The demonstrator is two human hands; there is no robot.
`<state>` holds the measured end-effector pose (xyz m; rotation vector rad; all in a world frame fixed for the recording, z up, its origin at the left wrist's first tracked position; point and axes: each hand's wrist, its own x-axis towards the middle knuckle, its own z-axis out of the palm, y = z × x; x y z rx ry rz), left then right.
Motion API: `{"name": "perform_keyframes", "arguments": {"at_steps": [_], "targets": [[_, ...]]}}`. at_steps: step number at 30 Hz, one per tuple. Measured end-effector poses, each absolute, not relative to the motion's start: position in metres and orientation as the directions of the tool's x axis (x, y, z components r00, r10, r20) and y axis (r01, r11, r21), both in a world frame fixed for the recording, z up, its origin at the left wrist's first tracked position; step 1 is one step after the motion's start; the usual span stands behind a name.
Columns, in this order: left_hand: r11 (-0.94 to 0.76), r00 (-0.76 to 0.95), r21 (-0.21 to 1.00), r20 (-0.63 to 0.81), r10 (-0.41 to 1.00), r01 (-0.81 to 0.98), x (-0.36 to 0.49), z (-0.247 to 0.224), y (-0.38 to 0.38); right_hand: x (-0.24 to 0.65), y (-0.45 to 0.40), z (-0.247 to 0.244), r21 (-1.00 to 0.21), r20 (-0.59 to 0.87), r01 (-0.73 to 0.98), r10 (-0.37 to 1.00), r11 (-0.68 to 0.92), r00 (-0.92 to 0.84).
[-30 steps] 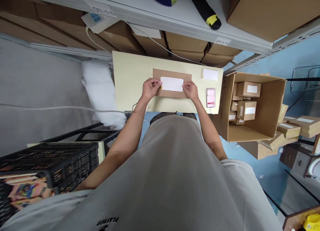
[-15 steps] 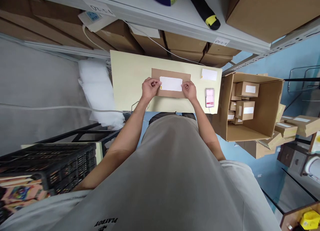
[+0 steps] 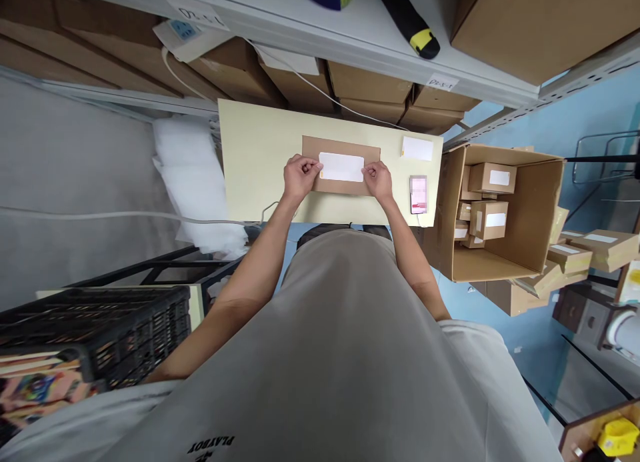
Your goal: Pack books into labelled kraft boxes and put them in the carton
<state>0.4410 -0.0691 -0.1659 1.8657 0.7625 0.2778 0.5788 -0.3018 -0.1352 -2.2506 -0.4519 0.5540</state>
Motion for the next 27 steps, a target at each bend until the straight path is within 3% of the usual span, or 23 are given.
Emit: {"name": "perform_keyframes", "arguments": {"at_steps": [9, 16, 27], "targets": [[-0.297, 0.778, 0.877, -0.126, 0.615, 0.377, 0.439, -0.164, -0.075, 0.573, -0.297, -0.134, -0.651, -0.238, 0.225, 0.477, -0.725, 0.846], [-0.414, 0.729, 0.762, -0.109, 0.676, 0.498, 0.442, -0.163, -0.096, 0.567, -0.284, -0.142, -0.542, -0.214, 0.251, 0.42, -0.802, 0.882], [-0.284, 0.648, 0.787, -0.184, 0.739, 0.548, 0.463, -0.161, -0.093, 0.568, -0.265, -0.145, -0.483, -0.205, 0.213, 0.346, -0.849, 0.916]]}}
